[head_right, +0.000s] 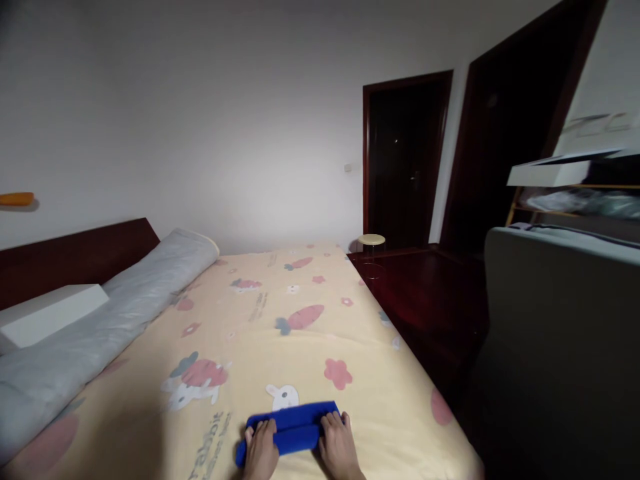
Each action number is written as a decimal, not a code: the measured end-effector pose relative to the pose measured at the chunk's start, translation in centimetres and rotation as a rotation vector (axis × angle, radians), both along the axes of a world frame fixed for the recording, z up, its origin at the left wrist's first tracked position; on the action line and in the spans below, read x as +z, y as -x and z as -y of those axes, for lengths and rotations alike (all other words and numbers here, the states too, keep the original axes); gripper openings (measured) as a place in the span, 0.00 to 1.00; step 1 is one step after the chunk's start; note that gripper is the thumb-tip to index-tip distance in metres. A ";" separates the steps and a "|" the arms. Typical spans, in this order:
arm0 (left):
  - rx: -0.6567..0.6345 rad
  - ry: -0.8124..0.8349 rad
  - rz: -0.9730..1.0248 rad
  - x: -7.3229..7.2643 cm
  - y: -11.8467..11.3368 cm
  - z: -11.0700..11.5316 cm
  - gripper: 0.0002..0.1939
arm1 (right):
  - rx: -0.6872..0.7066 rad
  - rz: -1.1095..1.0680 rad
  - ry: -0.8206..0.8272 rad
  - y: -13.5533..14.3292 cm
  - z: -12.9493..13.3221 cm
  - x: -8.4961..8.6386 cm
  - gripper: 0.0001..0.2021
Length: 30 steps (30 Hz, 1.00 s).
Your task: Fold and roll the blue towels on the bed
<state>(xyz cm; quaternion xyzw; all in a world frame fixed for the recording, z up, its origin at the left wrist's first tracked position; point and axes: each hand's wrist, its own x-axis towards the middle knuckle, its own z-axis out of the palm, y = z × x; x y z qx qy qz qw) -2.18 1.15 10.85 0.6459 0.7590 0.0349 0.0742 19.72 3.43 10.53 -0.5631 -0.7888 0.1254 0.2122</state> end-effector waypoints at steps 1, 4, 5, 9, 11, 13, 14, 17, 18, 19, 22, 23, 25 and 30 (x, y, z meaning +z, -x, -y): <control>0.003 0.053 0.013 0.4 -0.1 -0.3 0.30 | -0.011 0.013 0.009 0.3 -0.1 0.0 0.15; 0.022 0.131 0.041 0.8 -0.1 -0.5 0.31 | -0.049 0.051 0.013 0.8 -0.5 -0.6 0.15; 0.032 0.113 0.038 0.6 0.0 -0.4 0.30 | -0.056 0.053 -0.010 0.8 -0.6 -1.0 0.15; 0.092 -0.130 -0.001 -1.5 1.1 0.2 0.24 | -0.056 0.037 -0.224 -0.2 -0.9 -3.1 0.24; 0.160 -0.329 -0.046 -2.9 1.4 0.3 0.22 | -0.036 0.043 -0.369 -0.7 -1.1 -4.7 0.28; 0.191 -0.530 -0.078 -4.5 1.1 0.4 0.20 | 0.041 0.056 -0.506 -0.5 -1.1 -6.3 0.27; 0.163 -0.620 -0.082 -5.4 0.5 0.5 0.19 | 0.104 0.063 -0.567 -0.2 -1.0 -7.0 0.27; -0.063 -0.774 -0.068 -8.4 -1.9 0.9 0.19 | 0.272 0.075 -0.671 1.8 -0.5 -8.4 0.29; -0.120 -0.781 -0.066 -9.3 -2.7 1.0 0.21 | 0.296 0.076 -0.673 2.5 -0.3 -8.4 0.31; -0.151 -0.767 -0.070 -10.1 -3.3 1.1 0.23 | 0.310 0.075 -0.657 3.1 -0.2 -8.3 0.32; -0.230 -0.642 -0.093 -10.7 -3.5 1.1 0.31 | 0.346 0.061 -0.526 3.9 -0.1 -6.7 0.35; -0.280 -0.579 -0.094 -10.2 -3.1 0.9 0.33 | 0.364 0.050 -0.468 3.8 -0.2 -6.0 0.34; -0.373 -0.432 -0.063 -8.5 -1.8 0.4 0.37 | 0.384 0.017 -0.352 3.5 -0.4 -4.6 0.31; -0.344 -0.118 0.040 -3.9 0.1 -0.8 0.40 | 0.366 -0.035 -0.169 3.1 -1.0 -2.5 0.27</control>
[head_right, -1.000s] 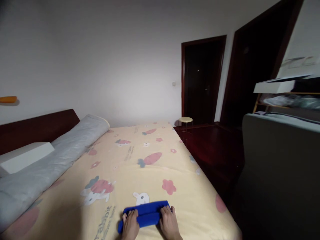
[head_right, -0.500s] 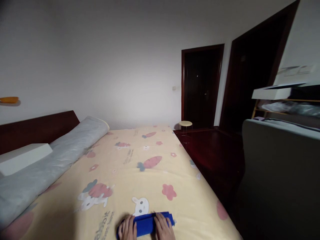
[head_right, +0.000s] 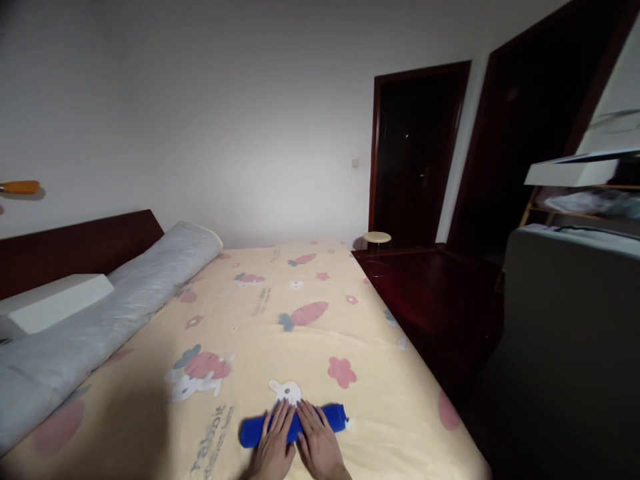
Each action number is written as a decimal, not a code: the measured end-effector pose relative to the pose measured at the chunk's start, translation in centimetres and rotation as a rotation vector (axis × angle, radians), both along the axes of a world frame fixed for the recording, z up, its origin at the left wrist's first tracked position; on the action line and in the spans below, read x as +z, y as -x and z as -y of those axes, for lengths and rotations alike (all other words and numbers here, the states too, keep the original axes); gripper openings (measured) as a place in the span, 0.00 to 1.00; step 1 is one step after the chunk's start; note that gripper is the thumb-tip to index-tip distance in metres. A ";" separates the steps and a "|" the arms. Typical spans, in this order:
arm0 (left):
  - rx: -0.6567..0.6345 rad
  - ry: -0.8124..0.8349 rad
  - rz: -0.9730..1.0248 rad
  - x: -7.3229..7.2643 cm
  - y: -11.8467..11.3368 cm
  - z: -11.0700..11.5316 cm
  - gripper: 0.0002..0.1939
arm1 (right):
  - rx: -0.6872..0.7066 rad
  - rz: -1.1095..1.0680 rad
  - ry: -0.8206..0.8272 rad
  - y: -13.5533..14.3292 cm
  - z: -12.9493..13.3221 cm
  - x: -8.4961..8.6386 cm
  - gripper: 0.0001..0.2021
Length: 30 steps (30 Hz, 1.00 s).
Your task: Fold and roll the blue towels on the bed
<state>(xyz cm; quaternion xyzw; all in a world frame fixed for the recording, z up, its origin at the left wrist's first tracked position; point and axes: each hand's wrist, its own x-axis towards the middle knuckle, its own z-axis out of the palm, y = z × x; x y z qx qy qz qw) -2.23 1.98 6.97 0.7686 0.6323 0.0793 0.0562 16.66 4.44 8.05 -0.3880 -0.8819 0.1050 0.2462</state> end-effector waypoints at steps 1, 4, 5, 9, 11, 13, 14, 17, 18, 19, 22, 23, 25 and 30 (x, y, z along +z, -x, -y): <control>0.021 0.030 0.006 0.5 0.1 -0.1 0.40 | -0.006 -0.002 0.014 0.0 -0.1 0.1 0.27; 0.066 0.049 0.034 1.0 0.7 0.0 0.39 | -0.046 -0.011 0.039 -0.5 -0.5 0.1 0.26; 0.077 0.037 0.041 0.9 1.0 0.1 0.39 | -0.067 -0.011 0.047 -0.9 -0.7 0.1 0.26; 0.196 -0.054 0.001 0.6 3.0 1.4 0.38 | -0.162 -0.003 0.093 -3.3 -1.0 0.2 0.26; 0.281 -0.089 -0.044 0.7 3.8 2.1 0.38 | -0.194 0.001 0.130 -4.6 -1.0 0.4 0.27; 0.345 -0.076 -0.081 1.3 4.3 2.5 0.37 | -0.200 0.004 0.180 -5.7 -1.0 0.8 0.27; 0.377 -0.053 -0.096 1.6 4.4 2.5 0.37 | -0.199 0.006 0.209 -6.1 -1.1 1.0 0.27; 0.449 0.036 -0.129 2.4 4.2 2.2 0.37 | -0.190 0.034 0.285 -6.6 -1.2 1.9 0.29; 0.465 0.051 -0.136 2.5 3.9 2.0 0.37 | -0.188 0.047 0.295 -6.4 -1.3 2.2 0.29; 0.464 0.049 -0.137 2.4 3.4 1.9 0.37 | -0.185 0.054 0.292 -6.1 -1.4 2.4 0.29; 0.393 0.003 -0.093 1.1 0.8 1.7 0.37 | -0.158 0.045 0.235 -4.0 -1.2 2.7 0.30; 0.354 -0.011 -0.064 0.5 -0.3 1.7 0.37 | -0.130 0.042 0.222 -3.1 -1.0 2.6 0.33; 0.287 -0.017 -0.006 -0.6 -2.4 1.7 0.35 | -0.049 0.047 0.224 -1.3 -0.6 2.4 0.39; 0.153 -0.004 0.028 -1.1 -2.9 1.5 0.34 | 0.055 0.029 0.219 0.4 0.0 1.5 0.40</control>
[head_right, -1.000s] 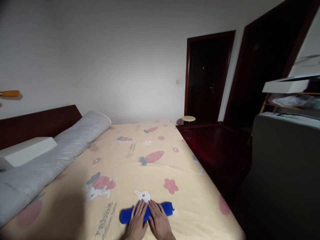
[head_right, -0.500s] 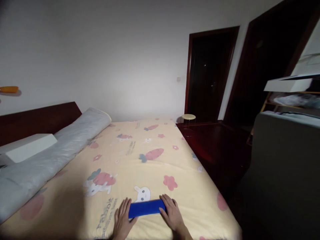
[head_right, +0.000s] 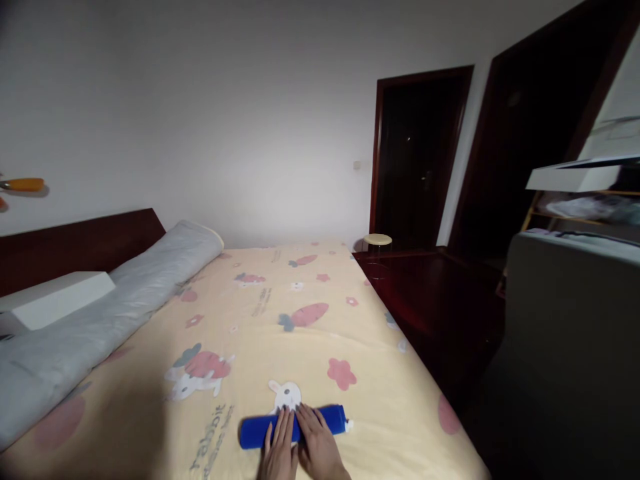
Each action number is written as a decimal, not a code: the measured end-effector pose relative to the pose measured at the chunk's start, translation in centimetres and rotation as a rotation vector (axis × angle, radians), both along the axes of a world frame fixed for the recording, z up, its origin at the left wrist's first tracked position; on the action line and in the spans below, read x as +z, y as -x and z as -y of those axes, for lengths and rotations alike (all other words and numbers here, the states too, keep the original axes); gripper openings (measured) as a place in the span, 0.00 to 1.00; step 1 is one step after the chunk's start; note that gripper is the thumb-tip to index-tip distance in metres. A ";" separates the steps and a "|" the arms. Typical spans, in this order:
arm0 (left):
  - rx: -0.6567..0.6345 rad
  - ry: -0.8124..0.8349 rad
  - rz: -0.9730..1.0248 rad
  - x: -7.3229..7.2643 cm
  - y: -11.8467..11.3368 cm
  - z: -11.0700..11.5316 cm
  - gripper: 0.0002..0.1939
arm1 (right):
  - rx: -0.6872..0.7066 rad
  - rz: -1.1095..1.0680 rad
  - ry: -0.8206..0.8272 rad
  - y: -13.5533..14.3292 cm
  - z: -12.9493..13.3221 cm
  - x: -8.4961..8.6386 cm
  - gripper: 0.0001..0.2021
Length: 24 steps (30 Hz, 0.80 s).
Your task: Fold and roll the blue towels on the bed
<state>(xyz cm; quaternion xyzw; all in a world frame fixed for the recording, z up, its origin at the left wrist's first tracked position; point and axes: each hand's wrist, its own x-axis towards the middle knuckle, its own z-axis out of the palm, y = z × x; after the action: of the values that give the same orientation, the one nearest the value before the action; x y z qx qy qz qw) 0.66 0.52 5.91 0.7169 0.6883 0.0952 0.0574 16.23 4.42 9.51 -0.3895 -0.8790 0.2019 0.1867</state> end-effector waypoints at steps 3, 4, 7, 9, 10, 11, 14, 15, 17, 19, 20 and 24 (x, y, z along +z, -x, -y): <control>-0.010 -0.018 -0.037 0.9 2.9 -0.3 0.36 | -0.056 0.010 -0.014 -1.6 -0.5 -0.2 0.37; 0.021 -0.015 -0.049 1.1 4.0 -0.4 0.37 | -0.082 0.014 -0.017 -2.4 -0.7 -0.2 0.35; 0.142 0.021 -0.068 1.6 6.7 -0.7 0.35 | -0.135 0.025 -0.016 -4.6 -1.5 -0.1 0.31; 0.196 0.056 -0.079 1.6 7.6 -0.8 0.35 | -0.167 0.047 0.009 -5.8 -1.9 0.0 0.30; 0.216 0.068 -0.086 1.6 7.8 -0.8 0.35 | -0.184 0.060 0.023 -6.2 -2.0 0.1 0.30; 0.231 0.077 -0.094 1.6 7.9 -0.8 0.35 | -0.196 0.071 0.034 -6.4 -2.1 0.2 0.30; 0.243 0.081 -0.106 1.7 7.9 -0.8 0.34 | -0.203 0.078 0.041 -6.6 -2.2 0.9 0.30; 0.238 0.079 -0.104 1.7 7.9 -0.8 0.34 | -0.205 0.070 0.042 -6.6 -2.2 1.4 0.30; 0.216 0.066 -0.087 1.8 8.2 -0.8 0.33 | -0.213 0.032 0.056 -6.5 -2.4 2.7 0.30; 0.199 0.042 -0.058 1.7 8.6 -0.6 0.33 | -0.191 -0.036 0.102 -6.6 -2.8 4.9 0.25; 0.193 0.024 -0.043 1.7 8.8 -0.5 0.32 | -0.166 -0.070 0.141 -6.6 -3.1 6.3 0.21; 0.209 -0.045 0.002 1.7 8.2 -0.4 0.27 | -0.097 -0.183 0.244 -6.5 -4.1 13.4 0.10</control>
<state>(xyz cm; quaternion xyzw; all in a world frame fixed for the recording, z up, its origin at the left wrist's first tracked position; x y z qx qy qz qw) -7.55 0.93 7.61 0.6422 0.7569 0.1170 0.0319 22.78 8.54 22.95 -0.4313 -0.8074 0.3326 0.2267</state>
